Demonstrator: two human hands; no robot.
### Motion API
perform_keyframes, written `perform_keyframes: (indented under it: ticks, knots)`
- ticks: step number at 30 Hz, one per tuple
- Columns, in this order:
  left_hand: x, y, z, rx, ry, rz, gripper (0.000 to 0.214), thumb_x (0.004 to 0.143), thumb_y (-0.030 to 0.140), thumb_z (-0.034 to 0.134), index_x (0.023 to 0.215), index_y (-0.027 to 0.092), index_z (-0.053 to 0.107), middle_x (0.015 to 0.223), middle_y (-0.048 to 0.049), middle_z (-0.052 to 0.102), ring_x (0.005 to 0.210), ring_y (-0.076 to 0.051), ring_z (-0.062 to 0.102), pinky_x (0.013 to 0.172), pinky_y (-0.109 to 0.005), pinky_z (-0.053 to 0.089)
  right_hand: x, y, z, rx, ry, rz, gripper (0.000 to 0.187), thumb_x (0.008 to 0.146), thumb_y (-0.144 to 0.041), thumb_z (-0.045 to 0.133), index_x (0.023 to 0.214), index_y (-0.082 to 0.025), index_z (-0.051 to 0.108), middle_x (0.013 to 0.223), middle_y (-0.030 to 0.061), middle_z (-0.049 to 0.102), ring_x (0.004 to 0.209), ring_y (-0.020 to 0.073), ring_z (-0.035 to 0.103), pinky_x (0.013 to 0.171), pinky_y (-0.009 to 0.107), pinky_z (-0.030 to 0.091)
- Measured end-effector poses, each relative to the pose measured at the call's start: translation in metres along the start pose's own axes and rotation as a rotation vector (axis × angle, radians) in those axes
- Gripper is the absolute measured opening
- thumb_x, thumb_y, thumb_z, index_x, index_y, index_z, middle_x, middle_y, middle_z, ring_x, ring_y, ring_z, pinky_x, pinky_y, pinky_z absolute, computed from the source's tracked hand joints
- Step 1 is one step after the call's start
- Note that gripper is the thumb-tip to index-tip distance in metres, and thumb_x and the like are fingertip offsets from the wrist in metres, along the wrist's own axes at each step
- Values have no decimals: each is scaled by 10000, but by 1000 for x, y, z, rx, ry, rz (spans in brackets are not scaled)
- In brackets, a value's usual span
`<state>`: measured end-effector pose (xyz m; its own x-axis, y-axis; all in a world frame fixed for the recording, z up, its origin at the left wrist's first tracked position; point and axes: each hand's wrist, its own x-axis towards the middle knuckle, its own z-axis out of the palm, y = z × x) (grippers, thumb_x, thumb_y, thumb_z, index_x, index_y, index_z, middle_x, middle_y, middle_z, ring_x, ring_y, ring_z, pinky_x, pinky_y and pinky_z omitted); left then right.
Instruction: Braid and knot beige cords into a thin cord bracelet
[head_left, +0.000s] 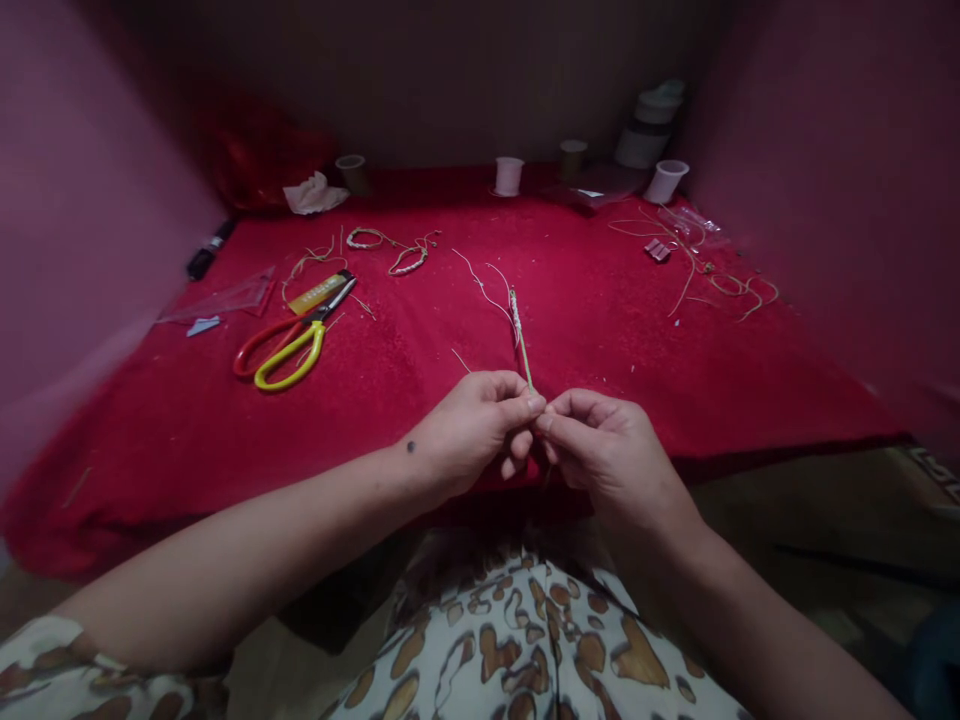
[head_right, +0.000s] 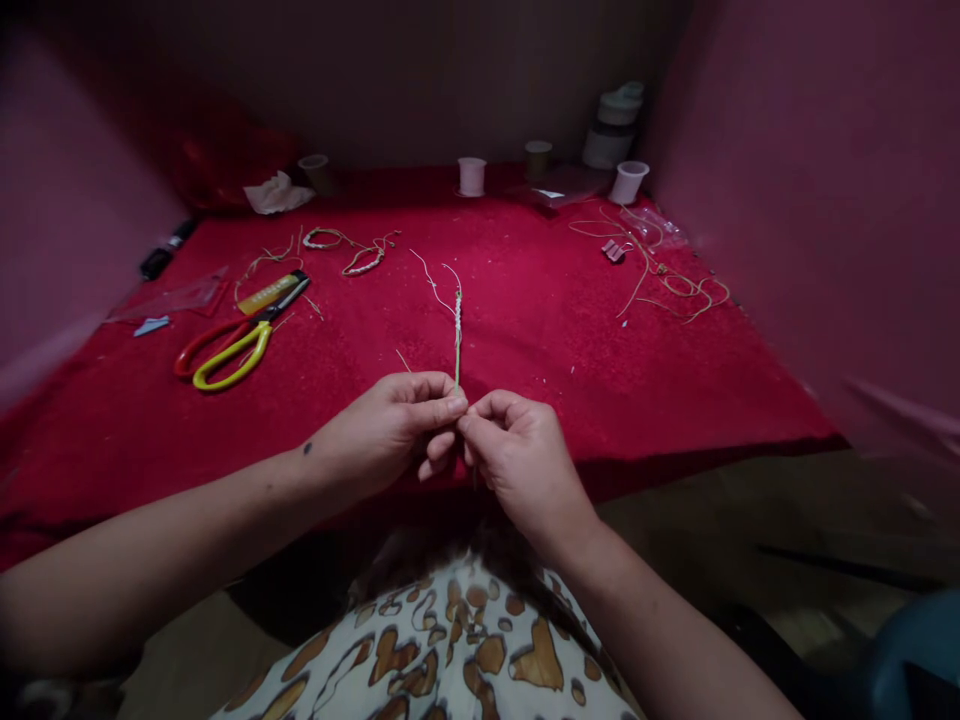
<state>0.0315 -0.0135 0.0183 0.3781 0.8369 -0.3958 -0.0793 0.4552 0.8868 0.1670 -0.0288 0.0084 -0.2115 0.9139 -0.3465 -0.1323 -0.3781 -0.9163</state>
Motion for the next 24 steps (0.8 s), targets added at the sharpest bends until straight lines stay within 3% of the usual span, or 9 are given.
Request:
perform_keyframes:
  ticks: [6,12,19,24]
  knots:
    - [1,-3,-1,-175,-98,-32,249,817,158,481,573,145,434,416,58,431,344,-89,511,419,-191,378,-2,-1,4,3,-10,-56,225,726,-214,618,547,-156,496,430,-61,467,338,28,376,345,160,234]
    - [0,-6,0,-187,-86,-8,262,818,130,469,559,140,434,404,50,440,333,-89,514,411,-182,382,-7,1,8,-1,-54,-134,190,776,-179,563,593,-165,514,511,-17,598,433,81,541,433,185,377]
    - [4,0,-12,-163,-169,-99,175,795,207,535,645,119,516,442,1,528,346,-92,496,383,-199,438,-4,2,0,18,-10,-38,200,735,-282,647,622,-149,550,470,-50,493,352,30,351,340,167,220]
    - [5,2,-16,-153,-173,-90,207,821,248,510,670,109,544,487,-29,575,375,-89,507,369,-191,451,-3,6,-5,19,-19,-48,179,730,-299,648,672,-151,566,506,-43,514,360,33,342,338,171,207]
